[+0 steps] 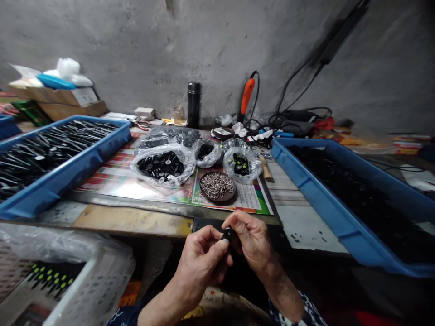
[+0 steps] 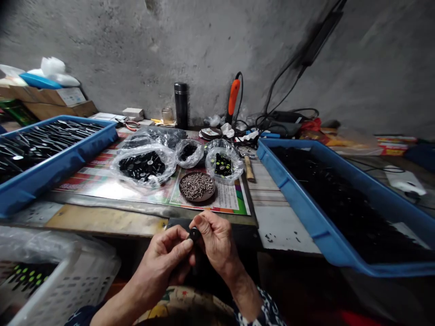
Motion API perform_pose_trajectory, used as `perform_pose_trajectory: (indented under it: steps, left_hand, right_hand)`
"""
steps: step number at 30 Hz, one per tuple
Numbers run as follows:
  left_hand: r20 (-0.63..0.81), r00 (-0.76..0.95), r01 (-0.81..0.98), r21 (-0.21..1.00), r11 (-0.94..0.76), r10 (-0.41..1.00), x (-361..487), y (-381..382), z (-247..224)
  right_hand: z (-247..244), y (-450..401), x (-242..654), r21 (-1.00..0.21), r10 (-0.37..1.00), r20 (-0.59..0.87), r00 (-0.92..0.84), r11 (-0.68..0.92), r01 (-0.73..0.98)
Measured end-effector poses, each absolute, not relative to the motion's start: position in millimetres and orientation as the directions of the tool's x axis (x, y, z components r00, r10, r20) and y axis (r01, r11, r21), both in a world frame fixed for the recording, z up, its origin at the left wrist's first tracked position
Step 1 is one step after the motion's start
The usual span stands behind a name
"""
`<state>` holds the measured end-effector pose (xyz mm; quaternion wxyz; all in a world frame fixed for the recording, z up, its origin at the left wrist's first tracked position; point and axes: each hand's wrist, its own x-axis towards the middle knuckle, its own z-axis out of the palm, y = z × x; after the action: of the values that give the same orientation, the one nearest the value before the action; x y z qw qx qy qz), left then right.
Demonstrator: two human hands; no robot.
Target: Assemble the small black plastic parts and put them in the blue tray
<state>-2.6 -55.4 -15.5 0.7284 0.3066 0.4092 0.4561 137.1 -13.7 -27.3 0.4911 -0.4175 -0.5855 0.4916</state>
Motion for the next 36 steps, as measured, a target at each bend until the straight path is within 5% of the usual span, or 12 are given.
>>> perform_pose_trajectory:
  steps: [8, 17, 25, 30, 36]
  left_hand:
    - [-0.316, 0.212, -0.425, 0.823, 0.378, 0.925, -5.6, -53.0, -16.1]
    - [-0.313, 0.167, -0.401, 0.845, 0.354, 0.935, -3.0, -54.8, -12.7]
    - [-0.262, 0.299, -0.391, 0.843, 0.369, 0.917, -8.8, -54.3, -16.0]
    - [-0.248, 0.333, -0.398, 0.838, 0.374, 0.910, -6.9, -57.5, -17.1]
    - [-0.285, 0.256, -0.422, 0.827, 0.372, 0.924, -3.7, -57.6, -16.2]
  right_hand:
    - [-21.9, -16.8, 142.8, -0.994, 0.950, 0.089, -0.299, 0.065, -0.087]
    - [-15.6, -22.2, 140.0, -1.000, 0.955, 0.017, -0.296, 0.015, -0.008]
    - [-26.3, -14.7, 146.4, -0.991, 0.951, 0.101, -0.294, 0.071, -0.111]
    - [-30.3, -11.9, 143.5, -0.982, 0.938, 0.033, -0.346, -0.034, -0.185]
    - [-18.7, -19.0, 136.3, -0.926, 0.945, 0.320, -0.068, 0.327, 0.187]
